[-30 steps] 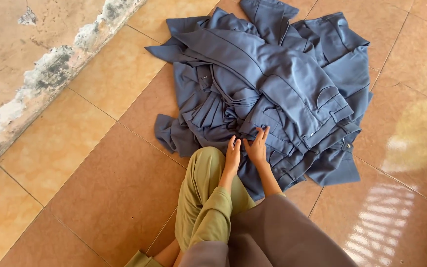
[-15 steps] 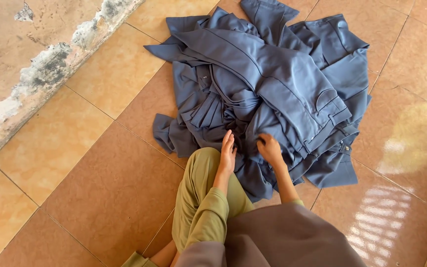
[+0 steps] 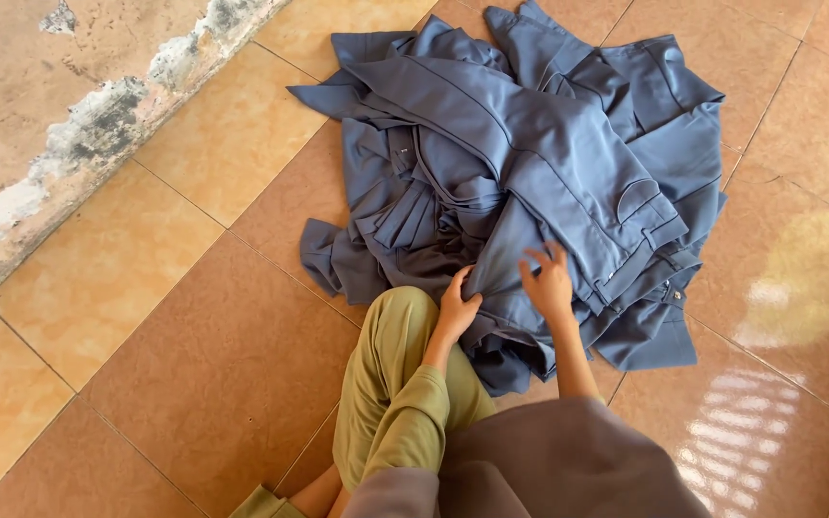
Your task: Folding a pair of trousers into a neat rectangle on the floor.
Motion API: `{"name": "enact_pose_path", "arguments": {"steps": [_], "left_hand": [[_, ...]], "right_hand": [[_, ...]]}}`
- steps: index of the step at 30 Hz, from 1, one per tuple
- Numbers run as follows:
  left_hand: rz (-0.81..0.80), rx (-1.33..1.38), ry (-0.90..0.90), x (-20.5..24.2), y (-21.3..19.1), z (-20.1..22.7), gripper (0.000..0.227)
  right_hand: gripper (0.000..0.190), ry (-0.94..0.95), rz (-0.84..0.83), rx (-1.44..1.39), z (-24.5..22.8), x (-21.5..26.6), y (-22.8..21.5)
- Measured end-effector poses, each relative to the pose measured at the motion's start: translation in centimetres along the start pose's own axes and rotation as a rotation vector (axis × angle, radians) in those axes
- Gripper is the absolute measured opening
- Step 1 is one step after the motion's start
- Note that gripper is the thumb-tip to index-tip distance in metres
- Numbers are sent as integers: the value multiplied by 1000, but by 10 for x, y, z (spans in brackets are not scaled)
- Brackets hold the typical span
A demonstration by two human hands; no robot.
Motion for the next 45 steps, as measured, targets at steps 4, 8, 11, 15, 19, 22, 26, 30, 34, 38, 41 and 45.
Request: {"name": "enact_pose_path", "arguments": {"steps": [4, 8, 11, 15, 19, 22, 26, 30, 34, 38, 41, 45], "left_hand": [[56, 167, 28, -2, -9, 6, 62], [3, 796, 88, -5, -19, 8, 49], [-160, 1173, -8, 1, -19, 13, 50], [-249, 1324, -49, -2, -17, 16, 67], [-256, 1358, -33, -7, -20, 13, 75], [-157, 1309, -87, -20, -31, -9, 79], [-32, 1181, -286, -27, -45, -41, 91], [62, 743, -423, 6, -58, -19, 88], [48, 358, -269, -2, -51, -27, 54], [-29, 246, -279, -18, -25, -66, 77], [-187, 227, -205, -2, -7, -40, 77], [-291, 361, -216, 11, 1, -19, 92]], "right_hand": [[44, 296, -204, -22, 80, -31, 75], [60, 492, -176, -320, 113, -31, 119], [44, 438, -84, -217, 113, -33, 109], [29, 465, -106, -149, 114, -33, 92], [44, 538, -56, -430, 60, 8, 69], [41, 206, -302, -688, -24, 51, 57], [43, 147, -800, -688, -110, 110, 45], [56, -16, -969, -617, -159, 99, -9], [42, -41, -582, -422, -133, 63, -31], [74, 387, -145, -419, -53, 22, -18], [109, 551, -203, -537, -36, 14, 14], [54, 771, -105, -824, 70, 27, 106]]}}
Point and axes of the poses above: each hand's wrist, its own x-axis away from the middle knuckle, its own y-axis out of the palm, z = x × y, the point moved 6 cm from there along -x, towards the middle knuckle, and after that the axes turned 5 degrees about x, right-handed, at the moved point
